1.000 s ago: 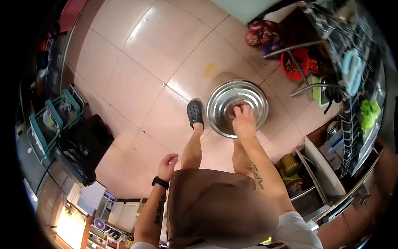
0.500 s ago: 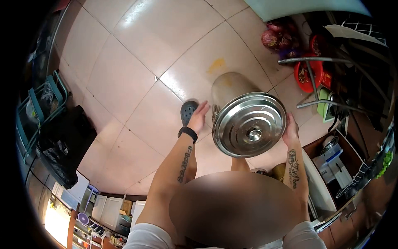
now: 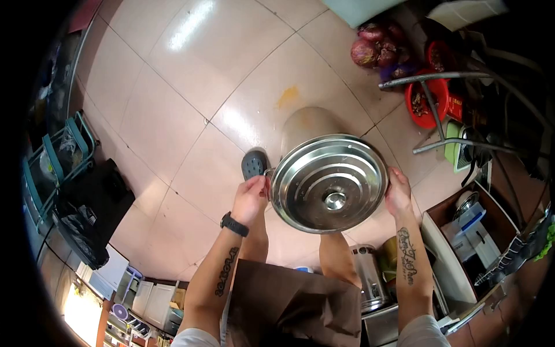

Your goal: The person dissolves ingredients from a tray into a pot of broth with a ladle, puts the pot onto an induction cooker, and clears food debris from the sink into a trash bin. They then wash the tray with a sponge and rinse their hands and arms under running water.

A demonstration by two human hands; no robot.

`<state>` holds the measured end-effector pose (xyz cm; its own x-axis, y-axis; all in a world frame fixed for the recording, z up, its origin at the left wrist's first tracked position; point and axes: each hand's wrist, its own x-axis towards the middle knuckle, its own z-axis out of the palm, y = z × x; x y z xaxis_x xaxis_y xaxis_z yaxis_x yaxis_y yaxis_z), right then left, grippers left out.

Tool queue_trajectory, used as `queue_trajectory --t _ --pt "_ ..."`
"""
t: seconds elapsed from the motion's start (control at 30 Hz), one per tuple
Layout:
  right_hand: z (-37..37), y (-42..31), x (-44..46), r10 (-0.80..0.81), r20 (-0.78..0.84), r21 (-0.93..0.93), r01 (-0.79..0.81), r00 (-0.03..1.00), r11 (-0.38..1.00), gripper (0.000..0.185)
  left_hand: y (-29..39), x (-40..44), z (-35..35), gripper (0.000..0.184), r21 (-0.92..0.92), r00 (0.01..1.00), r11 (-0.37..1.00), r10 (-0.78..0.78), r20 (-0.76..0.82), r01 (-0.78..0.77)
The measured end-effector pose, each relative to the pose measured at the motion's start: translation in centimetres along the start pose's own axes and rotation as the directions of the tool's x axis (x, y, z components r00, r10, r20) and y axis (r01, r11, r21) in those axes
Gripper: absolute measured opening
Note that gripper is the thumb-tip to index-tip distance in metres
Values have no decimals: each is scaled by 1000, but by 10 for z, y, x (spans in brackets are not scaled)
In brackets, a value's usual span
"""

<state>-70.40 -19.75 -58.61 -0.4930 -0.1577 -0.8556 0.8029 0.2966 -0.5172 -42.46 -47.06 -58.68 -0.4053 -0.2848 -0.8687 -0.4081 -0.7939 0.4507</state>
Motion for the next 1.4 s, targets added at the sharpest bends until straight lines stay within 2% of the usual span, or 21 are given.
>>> queue_trajectory --t 0.23,0.33,0.43,0.47,0.5,0.53,0.63,0.73,0.77,0.83,0.87,0.97,1.03,1.07,1.1,1.13,1.17,1.23,1.33,1.37,1.4 --pt "-39 35 -72 -15 -62 165 25 998 986 19 24 -56 38 22 327 991 936 125 40 -132" --pt "-61 39 -147 9 -216 288 55 976 956 19 61 -115 75 21 494 976 845 132 175 -203" --pt "-105 53 -241 19 -345 428 139 938 893 17 89 -179 129 26 696 919 615 133 371 -370" --pt "-117 48 -282 -4 -375 440 182 927 880 18 100 -207 160 27 720 929 618 48 366 -316" --pt "-131 40 -304 -52 -415 445 252 908 859 18 111 -217 189 27 742 869 491 64 491 -456" --pt "-146 41 -345 18 -408 466 191 913 864 18 118 -245 211 25 685 807 483 83 584 -545" --pt "-192 15 -456 8 -444 575 279 896 769 23 131 -339 307 23 696 821 570 -62 567 -437" --pt "-249 1 -584 -25 -572 632 460 820 624 24 129 -436 393 22 685 711 490 -170 682 -540" --pt "-266 -1 -622 -35 -646 533 483 762 695 24 128 -463 420 22 679 681 486 -208 702 -551" --pt "-313 5 -695 -30 -648 609 541 761 580 24 101 -533 490 24 655 619 507 -268 738 -561" --pt "-332 22 -709 -121 -749 506 682 651 528 23 90 -557 518 26 615 559 418 -262 786 -668" --pt "-400 18 -799 -139 -885 323 802 444 502 21 56 -655 610 24 569 432 345 -399 809 -747" --pt "-431 0 -853 -91 -911 348 867 403 357 21 30 -692 665 25 568 360 469 -463 810 -676" --pt "-454 -2 -878 -73 -929 322 892 362 318 20 14 -721 697 26 593 352 461 -507 787 -661" --pt "-475 -6 -899 -48 -945 297 913 323 280 20 -3 -741 731 26 522 286 400 -516 807 -753" --pt "-497 -9 -922 -52 -961 246 925 272 290 20 -21 -765 764 27 510 247 367 -567 786 -778" --pt "-516 -9 -945 -56 -973 199 931 226 306 21 -46 -766 798 29 429 80 453 -609 789 -782" --pt "-561 -5 -965 3 -998 60 922 64 383 23 -88 -805 860 29 489 7 511 -686 728 -707" --pt "-611 4 -992 75 -993 -58 928 -92 367 23 -159 -837 956 27 388 -112 446 -760 640 -806" --pt "-623 -11 -1001 187 -958 -126 906 -217 405 21 -181 -863 979 27 439 -164 500 -778 606 -746" --pt "-648 -7 -1003 234 -942 -134 908 -241 398 20 -215 -873 1010 25 400 -229 493 -805 548 -773"
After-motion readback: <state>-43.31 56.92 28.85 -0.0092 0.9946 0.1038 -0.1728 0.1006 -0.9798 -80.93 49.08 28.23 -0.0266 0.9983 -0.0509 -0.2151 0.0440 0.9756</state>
